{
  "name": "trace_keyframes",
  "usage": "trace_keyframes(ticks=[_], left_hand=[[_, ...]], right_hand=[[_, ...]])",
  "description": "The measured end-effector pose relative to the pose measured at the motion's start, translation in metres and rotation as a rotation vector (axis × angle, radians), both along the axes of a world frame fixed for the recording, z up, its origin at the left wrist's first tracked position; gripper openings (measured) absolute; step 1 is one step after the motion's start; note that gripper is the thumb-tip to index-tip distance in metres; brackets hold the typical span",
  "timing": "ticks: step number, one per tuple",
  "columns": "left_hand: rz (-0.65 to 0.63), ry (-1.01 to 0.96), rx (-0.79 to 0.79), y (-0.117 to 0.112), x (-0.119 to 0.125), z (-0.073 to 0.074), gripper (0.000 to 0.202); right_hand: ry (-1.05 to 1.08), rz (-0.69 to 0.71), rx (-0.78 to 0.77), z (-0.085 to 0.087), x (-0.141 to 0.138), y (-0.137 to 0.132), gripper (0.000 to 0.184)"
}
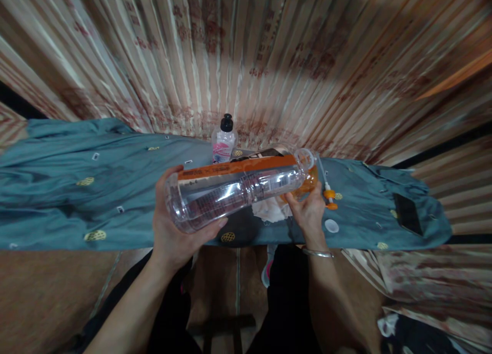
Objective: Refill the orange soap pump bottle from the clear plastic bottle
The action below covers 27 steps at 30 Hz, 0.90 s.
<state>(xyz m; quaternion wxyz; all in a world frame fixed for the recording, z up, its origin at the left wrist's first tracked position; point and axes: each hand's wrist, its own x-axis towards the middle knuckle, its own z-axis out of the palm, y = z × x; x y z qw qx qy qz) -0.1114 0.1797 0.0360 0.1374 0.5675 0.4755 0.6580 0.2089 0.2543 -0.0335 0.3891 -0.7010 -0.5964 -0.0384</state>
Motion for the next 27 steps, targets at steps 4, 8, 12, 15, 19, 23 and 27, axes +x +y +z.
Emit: trace_keyframes(ticks=[4,8,12,15,19,23,27], left_hand=[[-0.007,-0.011,0.002,-0.0003,0.0003,0.0005,0.099],[-0.001,-0.001,-0.005,-0.0008,-0.0007,0.0000,0.100],[-0.013,-0.010,0.008,-0.0003,-0.0008,-0.0004,0.101],[-0.018,-0.014,0.036,0.0006,-0.0002,-0.0007,0.102],[-0.033,-0.029,0.040,0.0012,-0.0001,-0.0012,0.102],[-0.035,-0.034,0.034,0.0009,-0.0004,-0.0012,0.102],[-0.040,-0.051,0.014,-0.0004,0.0008,0.0004,0.100]], right_hand=[[0.011,0.004,-0.016,0.0003,0.0005,-0.0003,0.075],[-0.007,0.005,-0.007,-0.0012,0.0015,-0.0005,0.075],[-0.023,0.012,-0.001,-0.0033,0.0023,-0.0004,0.076],[-0.025,0.013,0.003,-0.0038,0.0022,0.0000,0.075],[-0.007,0.006,-0.001,-0.0034,0.0011,0.0003,0.077],[-0.029,-0.004,0.018,-0.0023,0.0004,-0.0002,0.076],[-0.049,-0.019,0.009,0.0001,0.0002,-0.0011,0.072]])
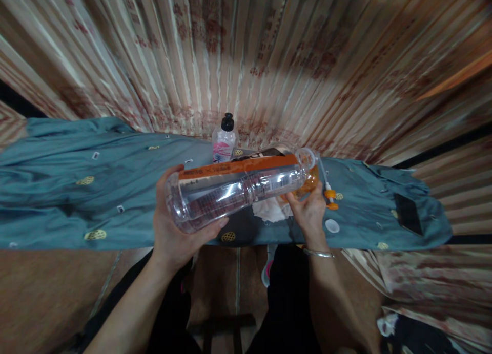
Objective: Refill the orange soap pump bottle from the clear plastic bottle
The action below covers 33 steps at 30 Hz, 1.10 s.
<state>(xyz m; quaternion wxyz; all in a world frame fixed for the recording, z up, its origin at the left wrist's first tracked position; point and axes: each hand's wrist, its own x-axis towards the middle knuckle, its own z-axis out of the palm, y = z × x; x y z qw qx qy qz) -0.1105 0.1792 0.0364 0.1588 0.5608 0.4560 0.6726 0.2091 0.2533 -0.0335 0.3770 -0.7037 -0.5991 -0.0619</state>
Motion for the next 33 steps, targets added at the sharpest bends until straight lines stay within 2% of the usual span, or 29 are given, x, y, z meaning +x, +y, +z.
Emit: trace_keyframes(ticks=[8,14,22,27,33], left_hand=[[-0.032,-0.005,-0.007,-0.0008,0.0020,0.0032,0.096],[0.035,0.042,-0.022,-0.0005,0.0004,-0.0027,0.101],[0.024,0.031,0.006,0.0011,-0.0009,-0.0055,0.103],[0.034,0.037,-0.005,0.0016,-0.0010,-0.0051,0.100],[0.038,0.023,-0.036,0.0010,0.0006,-0.0039,0.097]], right_hand=[[0.019,-0.029,-0.054,0.0039,-0.0024,-0.0011,0.076],[0.017,-0.024,-0.040,0.0030,-0.0014,0.0001,0.074],[0.040,-0.010,-0.031,-0.0003,-0.0003,0.0015,0.078],[0.048,-0.010,-0.038,-0.0016,0.0010,0.0014,0.083],[0.070,0.012,-0.047,-0.0001,0.0022,-0.0001,0.098]])
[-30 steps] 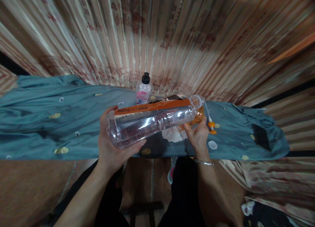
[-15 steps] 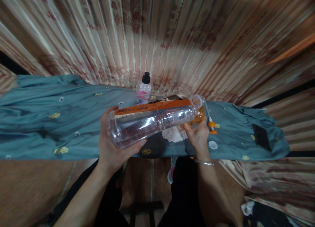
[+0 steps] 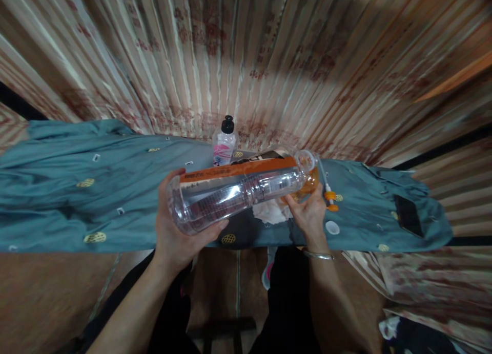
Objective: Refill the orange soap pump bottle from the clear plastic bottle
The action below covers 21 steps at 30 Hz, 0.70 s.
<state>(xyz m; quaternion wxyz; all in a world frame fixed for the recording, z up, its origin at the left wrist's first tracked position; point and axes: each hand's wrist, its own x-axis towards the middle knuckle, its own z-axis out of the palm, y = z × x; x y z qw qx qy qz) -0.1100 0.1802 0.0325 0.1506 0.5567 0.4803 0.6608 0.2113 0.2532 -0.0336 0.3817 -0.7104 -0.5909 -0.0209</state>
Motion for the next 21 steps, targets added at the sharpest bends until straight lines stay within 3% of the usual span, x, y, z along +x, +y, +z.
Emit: trace_keyframes(ticks=[21], left_hand=[[-0.122,-0.071,-0.039,0.0025,0.0093,-0.0021,0.093]], right_hand=[[0.059,-0.020,-0.002,0.0065,-0.0063,-0.0002,0.093]])
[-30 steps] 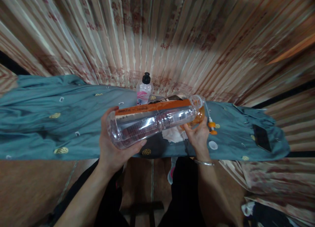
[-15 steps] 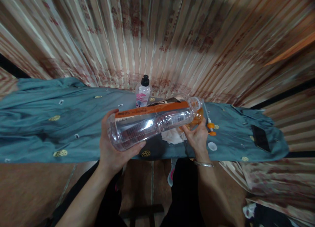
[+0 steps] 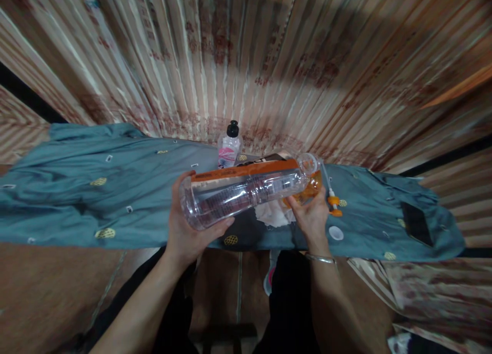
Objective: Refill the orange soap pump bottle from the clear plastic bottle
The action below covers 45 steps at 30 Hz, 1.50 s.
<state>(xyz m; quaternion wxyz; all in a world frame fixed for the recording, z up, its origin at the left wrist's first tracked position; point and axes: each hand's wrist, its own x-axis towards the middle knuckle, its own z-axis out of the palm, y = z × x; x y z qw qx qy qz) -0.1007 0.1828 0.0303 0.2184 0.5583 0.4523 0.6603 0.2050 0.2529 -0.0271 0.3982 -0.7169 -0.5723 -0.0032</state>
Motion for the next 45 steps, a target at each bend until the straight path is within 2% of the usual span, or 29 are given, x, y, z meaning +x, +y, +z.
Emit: trace_keyframes(ticks=[6,11,19,23,29,37,45], left_hand=[[0.000,-0.006,0.000,0.0021,0.0012,-0.0047,0.099],[-0.010,-0.041,-0.018,0.0036,0.0007,-0.0070,0.098],[0.026,-0.018,-0.036,0.0033,0.0024,-0.0050,0.098],[0.068,0.005,-0.041,0.0017,0.0007,-0.0050,0.095],[0.065,-0.004,-0.066,-0.0007,-0.0020,-0.0040,0.096],[0.089,0.007,-0.021,-0.0012,-0.0013,-0.0059,0.093],[0.090,0.023,0.000,-0.0048,-0.0034,-0.0049,0.089]], right_hand=[[0.007,-0.026,-0.029,0.0012,0.0001,0.0007,0.091],[-0.035,-0.048,0.009,-0.0001,-0.0004,0.0022,0.088],[-0.001,-0.053,0.001,-0.0005,0.0005,0.0044,0.089],[0.007,-0.032,0.021,-0.0016,0.0012,0.0048,0.085],[0.030,-0.011,0.022,-0.0004,-0.0004,0.0029,0.080],[0.069,-0.015,-0.026,0.0057,-0.0017,0.0034,0.087],[0.023,0.004,0.001,-0.0005,-0.0001,0.0071,0.090]])
